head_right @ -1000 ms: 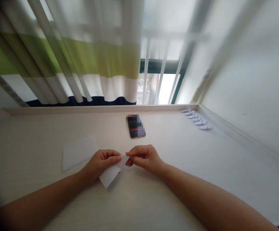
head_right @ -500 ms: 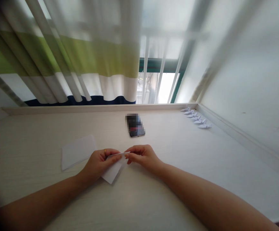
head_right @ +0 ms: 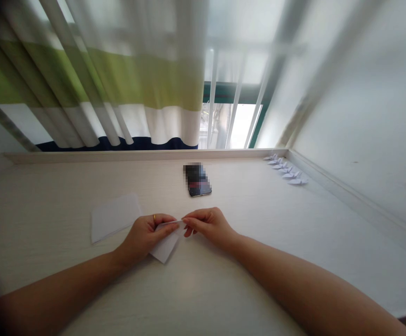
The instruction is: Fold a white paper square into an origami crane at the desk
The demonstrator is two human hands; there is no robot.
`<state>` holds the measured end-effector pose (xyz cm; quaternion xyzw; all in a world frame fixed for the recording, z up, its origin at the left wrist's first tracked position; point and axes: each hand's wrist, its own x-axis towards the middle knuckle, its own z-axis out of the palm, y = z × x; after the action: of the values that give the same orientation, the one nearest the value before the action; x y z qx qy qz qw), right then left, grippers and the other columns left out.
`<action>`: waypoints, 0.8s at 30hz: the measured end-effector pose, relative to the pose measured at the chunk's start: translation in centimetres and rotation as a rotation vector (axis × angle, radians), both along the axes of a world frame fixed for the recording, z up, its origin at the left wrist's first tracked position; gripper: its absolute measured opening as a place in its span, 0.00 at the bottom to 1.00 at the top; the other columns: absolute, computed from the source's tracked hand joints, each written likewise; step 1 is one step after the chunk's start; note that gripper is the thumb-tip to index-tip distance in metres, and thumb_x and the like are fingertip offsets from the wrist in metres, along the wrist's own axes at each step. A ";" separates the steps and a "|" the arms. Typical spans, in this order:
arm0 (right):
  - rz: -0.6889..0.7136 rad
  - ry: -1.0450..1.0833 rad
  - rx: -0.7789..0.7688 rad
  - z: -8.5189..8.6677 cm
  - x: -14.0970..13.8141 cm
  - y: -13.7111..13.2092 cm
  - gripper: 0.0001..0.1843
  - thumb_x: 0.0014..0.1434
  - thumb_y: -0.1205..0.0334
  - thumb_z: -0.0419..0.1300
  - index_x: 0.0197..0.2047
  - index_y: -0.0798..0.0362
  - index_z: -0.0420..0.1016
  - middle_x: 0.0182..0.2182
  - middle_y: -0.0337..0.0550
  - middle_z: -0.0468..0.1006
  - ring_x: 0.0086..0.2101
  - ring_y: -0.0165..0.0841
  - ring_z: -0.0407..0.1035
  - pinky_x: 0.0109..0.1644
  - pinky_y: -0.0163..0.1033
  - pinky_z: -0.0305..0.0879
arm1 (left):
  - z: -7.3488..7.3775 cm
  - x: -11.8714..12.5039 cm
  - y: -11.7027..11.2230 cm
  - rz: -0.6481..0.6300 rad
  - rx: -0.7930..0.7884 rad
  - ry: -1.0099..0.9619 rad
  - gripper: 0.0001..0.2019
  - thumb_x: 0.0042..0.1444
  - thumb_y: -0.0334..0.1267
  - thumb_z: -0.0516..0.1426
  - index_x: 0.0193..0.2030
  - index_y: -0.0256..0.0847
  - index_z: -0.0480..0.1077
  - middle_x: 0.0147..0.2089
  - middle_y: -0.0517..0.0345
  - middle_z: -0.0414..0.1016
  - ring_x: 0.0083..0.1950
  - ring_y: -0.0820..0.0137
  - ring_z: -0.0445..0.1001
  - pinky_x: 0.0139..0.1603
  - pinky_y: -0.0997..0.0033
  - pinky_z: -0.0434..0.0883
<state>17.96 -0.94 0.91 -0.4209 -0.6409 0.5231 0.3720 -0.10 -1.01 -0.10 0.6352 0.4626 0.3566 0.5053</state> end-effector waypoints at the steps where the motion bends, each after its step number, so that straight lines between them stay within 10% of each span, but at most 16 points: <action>1: 0.003 -0.001 0.007 0.0 0.0 0.0 0.13 0.50 0.57 0.58 0.32 0.58 0.77 0.19 0.41 0.75 0.21 0.26 0.66 0.28 0.31 0.63 | 0.0 0.0 0.0 0.001 -0.014 -0.008 0.13 0.45 0.45 0.57 0.30 0.37 0.73 0.28 0.58 0.75 0.26 0.73 0.68 0.24 0.78 0.61; 24: -0.155 0.165 -0.153 0.1 -0.1 0.1 0.12 0.46 0.57 0.60 0.21 0.59 0.73 0.14 0.40 0.73 0.17 0.25 0.64 0.24 0.31 0.60 | 0.2 -0.1 0.8 -0.027 -0.327 -0.324 0.13 0.39 0.41 0.62 0.28 0.34 0.69 0.21 0.62 0.70 0.20 0.78 0.64 0.22 0.78 0.58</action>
<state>17.85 -0.80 1.03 -0.4517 -0.5320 0.5730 0.4296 -0.24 -0.21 0.13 0.4852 0.4187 0.3675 0.6740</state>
